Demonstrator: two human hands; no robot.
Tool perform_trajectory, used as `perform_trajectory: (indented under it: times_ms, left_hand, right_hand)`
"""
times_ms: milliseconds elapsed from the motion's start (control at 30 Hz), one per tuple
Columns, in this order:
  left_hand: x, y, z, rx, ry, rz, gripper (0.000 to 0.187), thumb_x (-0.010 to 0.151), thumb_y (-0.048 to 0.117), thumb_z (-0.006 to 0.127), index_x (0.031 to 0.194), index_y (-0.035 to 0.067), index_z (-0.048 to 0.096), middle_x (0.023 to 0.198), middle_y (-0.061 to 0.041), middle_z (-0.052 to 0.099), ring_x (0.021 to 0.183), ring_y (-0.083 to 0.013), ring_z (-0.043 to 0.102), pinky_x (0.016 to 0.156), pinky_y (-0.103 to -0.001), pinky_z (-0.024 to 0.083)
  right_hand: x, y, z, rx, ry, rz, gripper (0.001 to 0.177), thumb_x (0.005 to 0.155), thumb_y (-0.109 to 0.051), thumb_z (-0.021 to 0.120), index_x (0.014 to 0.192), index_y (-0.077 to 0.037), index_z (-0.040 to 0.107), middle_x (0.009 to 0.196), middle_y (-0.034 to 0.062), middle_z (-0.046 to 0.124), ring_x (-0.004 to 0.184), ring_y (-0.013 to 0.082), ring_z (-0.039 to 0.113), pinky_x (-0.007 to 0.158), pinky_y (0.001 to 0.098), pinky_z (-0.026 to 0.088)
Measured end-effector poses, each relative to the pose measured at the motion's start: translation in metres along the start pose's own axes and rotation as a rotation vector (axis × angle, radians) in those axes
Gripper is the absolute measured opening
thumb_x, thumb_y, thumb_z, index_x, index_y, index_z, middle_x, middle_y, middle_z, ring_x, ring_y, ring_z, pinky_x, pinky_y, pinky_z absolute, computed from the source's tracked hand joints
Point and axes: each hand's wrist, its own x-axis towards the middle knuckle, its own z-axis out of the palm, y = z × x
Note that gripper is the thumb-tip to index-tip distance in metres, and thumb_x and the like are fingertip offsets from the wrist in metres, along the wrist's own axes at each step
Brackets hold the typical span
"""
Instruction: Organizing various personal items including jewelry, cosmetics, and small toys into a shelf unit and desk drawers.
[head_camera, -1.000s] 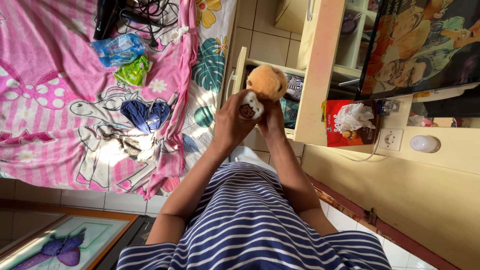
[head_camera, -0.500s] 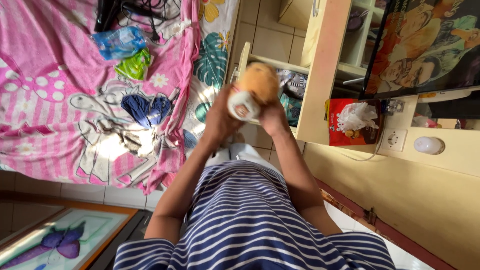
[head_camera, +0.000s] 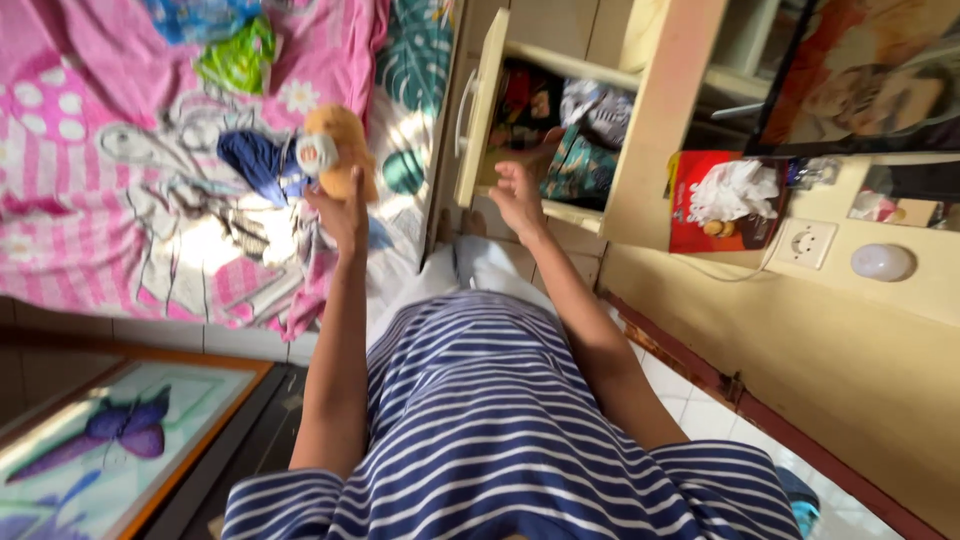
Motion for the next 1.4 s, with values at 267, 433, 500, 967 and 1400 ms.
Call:
perform_trajectory:
  times_ms: [267, 433, 500, 967, 1400]
  left_hand:
    - [-0.012, -0.051, 0.046, 0.054, -0.061, 0.183, 0.131, 0.092, 0.047, 0.079, 0.148, -0.015, -0.022, 0.156, -0.040, 0.019, 0.144, -0.0476, 0.030, 0.121, -0.052, 0.022]
    - [-0.068, 0.030, 0.074, 0.139, -0.325, 0.377, 0.093, 0.096, 0.031, 0.075, 0.157, -0.007, 0.016, 0.162, -0.041, -0.001, 0.156, -0.0524, 0.008, 0.126, -0.052, 0.024]
    - [-0.071, 0.031, 0.094, 0.199, -0.431, 0.421, 0.086, 0.102, 0.029, 0.070, 0.162, -0.003, 0.017, 0.168, -0.032, 0.010, 0.160, -0.0492, 0.012, 0.131, -0.052, 0.024]
    - [-0.088, 0.036, 0.123, 0.821, -0.584, 0.542, 0.090, 0.098, 0.032, 0.063, 0.163, 0.011, 0.005, 0.169, -0.024, 0.007, 0.155, -0.0458, 0.015, 0.119, -0.068, 0.010]
    - [-0.102, 0.038, 0.118, 0.780, -0.607, 0.331, 0.090, 0.097, 0.026, 0.063, 0.165, 0.022, 0.004, 0.166, -0.030, 0.017, 0.144, -0.0457, 0.042, 0.109, -0.056, 0.040]
  right_hand:
    - [0.012, 0.018, -0.020, -0.292, 0.082, -0.057, 0.032, 0.084, -0.008, 0.073, 0.115, -0.005, 0.066, 0.122, 0.0119, 0.065, 0.102, 0.0234, 0.068, 0.088, 0.0347, 0.056]
    - [0.027, 0.033, -0.042, -0.357, 0.244, -0.066, 0.025, 0.083, -0.003, 0.065, 0.108, -0.004, 0.067, 0.106, 0.0146, 0.069, 0.089, 0.0285, 0.070, 0.082, 0.0372, 0.056]
    - [0.036, 0.032, -0.050, -0.457, 0.279, -0.154, 0.024, 0.085, -0.003, 0.068, 0.108, -0.003, 0.065, 0.107, 0.0169, 0.067, 0.094, 0.0336, 0.067, 0.083, 0.0415, 0.055]
    - [0.115, -0.089, -0.048, -1.287, -0.164, -0.144, 0.119, 0.063, -0.026, 0.090, 0.157, -0.021, 0.018, 0.159, 0.0265, 0.028, 0.145, 0.0550, 0.020, 0.106, 0.0795, 0.016]
    - [0.100, -0.008, -0.053, -1.353, -0.399, -0.488, 0.122, 0.065, -0.037, 0.089, 0.167, -0.034, 0.021, 0.164, 0.0336, 0.016, 0.146, 0.0597, 0.021, 0.113, 0.0710, 0.023]
